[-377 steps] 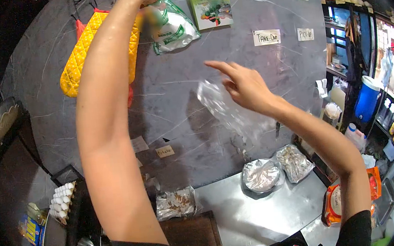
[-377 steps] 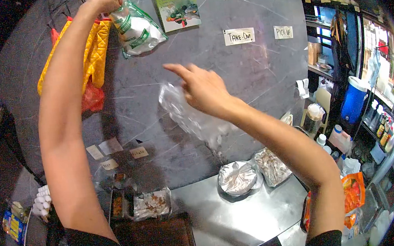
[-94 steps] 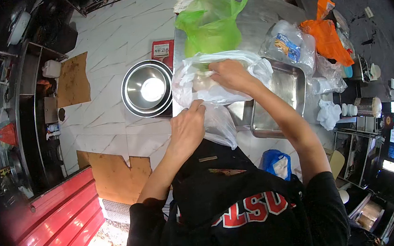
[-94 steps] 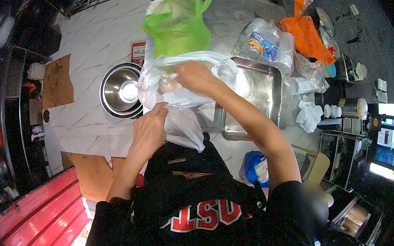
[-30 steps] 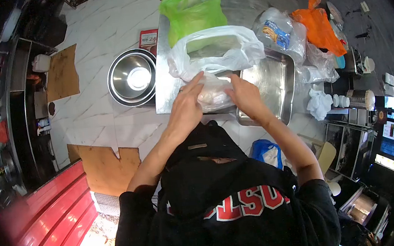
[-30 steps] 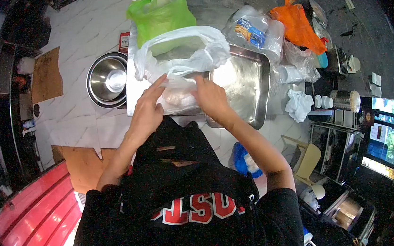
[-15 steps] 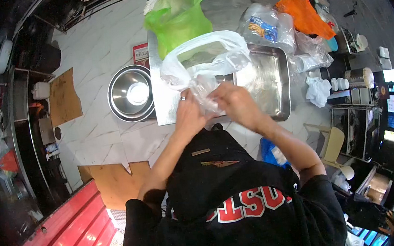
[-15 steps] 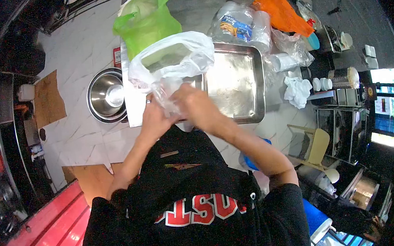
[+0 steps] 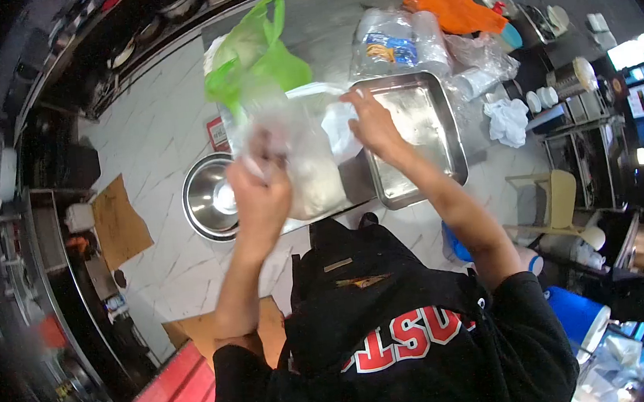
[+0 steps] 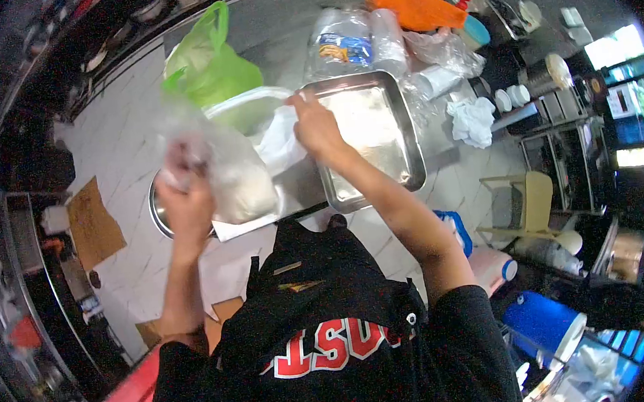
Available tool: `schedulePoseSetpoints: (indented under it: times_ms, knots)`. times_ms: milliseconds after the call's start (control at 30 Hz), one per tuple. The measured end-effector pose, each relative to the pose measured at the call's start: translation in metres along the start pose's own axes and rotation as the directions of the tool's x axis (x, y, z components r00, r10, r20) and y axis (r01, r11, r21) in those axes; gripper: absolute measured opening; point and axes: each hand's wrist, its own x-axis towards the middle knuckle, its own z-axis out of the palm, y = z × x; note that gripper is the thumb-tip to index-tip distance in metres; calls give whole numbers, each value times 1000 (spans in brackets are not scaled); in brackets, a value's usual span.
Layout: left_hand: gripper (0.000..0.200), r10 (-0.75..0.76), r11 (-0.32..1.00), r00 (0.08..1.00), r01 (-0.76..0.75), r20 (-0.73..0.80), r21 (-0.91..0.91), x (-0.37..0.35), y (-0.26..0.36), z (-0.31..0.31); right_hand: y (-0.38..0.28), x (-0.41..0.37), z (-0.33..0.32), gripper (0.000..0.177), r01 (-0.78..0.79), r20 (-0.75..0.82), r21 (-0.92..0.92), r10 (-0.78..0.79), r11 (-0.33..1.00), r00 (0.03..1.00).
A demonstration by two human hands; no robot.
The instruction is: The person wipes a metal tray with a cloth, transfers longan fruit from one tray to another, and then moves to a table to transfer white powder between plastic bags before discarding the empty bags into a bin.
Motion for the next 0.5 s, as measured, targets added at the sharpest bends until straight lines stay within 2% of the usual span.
schedulePoseSetpoints:
  times_ms: [33, 67, 100, 167, 233, 300, 367, 400, 467, 500]
  knots:
    - [32, 72, 997, 997, -72, 34, -24, 21, 16, -2, -2, -8, 0, 46, 11, 25, 62, -13, 998, 1000]
    - [29, 159, 987, 987, -158, 10, -29, 41, 25, 5, -19, -18, -9, 53, -67, 35, 18, 67, 998, 997]
    - [27, 240, 970, 971, -240, -17, -34, 62, 31, 14, -24, -32, -18, 57, -86, 75, 110, 78, 990, 994]
    - [27, 358, 932, 932, -361, 61, 40, 100, 45, 33, -34, -48, -24, 58, -88, -2, 91, 88, 992, 996]
    - [28, 369, 906, 925, -379, 89, 190, 133, 42, 60, -33, -66, -26, 57, -84, -15, 119, 86, 989, 996]
    - [27, 578, 730, 812, -556, 76, 397, 176, -1, 94, -33, -78, -28, 57, -76, -26, 150, 81, 986, 996]
    - [24, 368, 852, 921, -388, 126, 351, 194, -20, 124, -34, -88, -30, 56, -198, 5, 132, 199, 971, 980]
    - [24, 368, 851, 920, -391, 134, 352, 203, -37, 140, -33, -92, -27, 56, -217, -11, 145, 221, 965, 975]
    - [29, 218, 819, 948, -307, 232, 485, 216, -78, 168, -39, -100, -29, 55, -233, -5, 129, 235, 964, 972]
    - [29, 217, 818, 948, -307, 235, 486, 220, -95, 177, -41, -102, -31, 55, -241, 3, 107, 242, 964, 970]
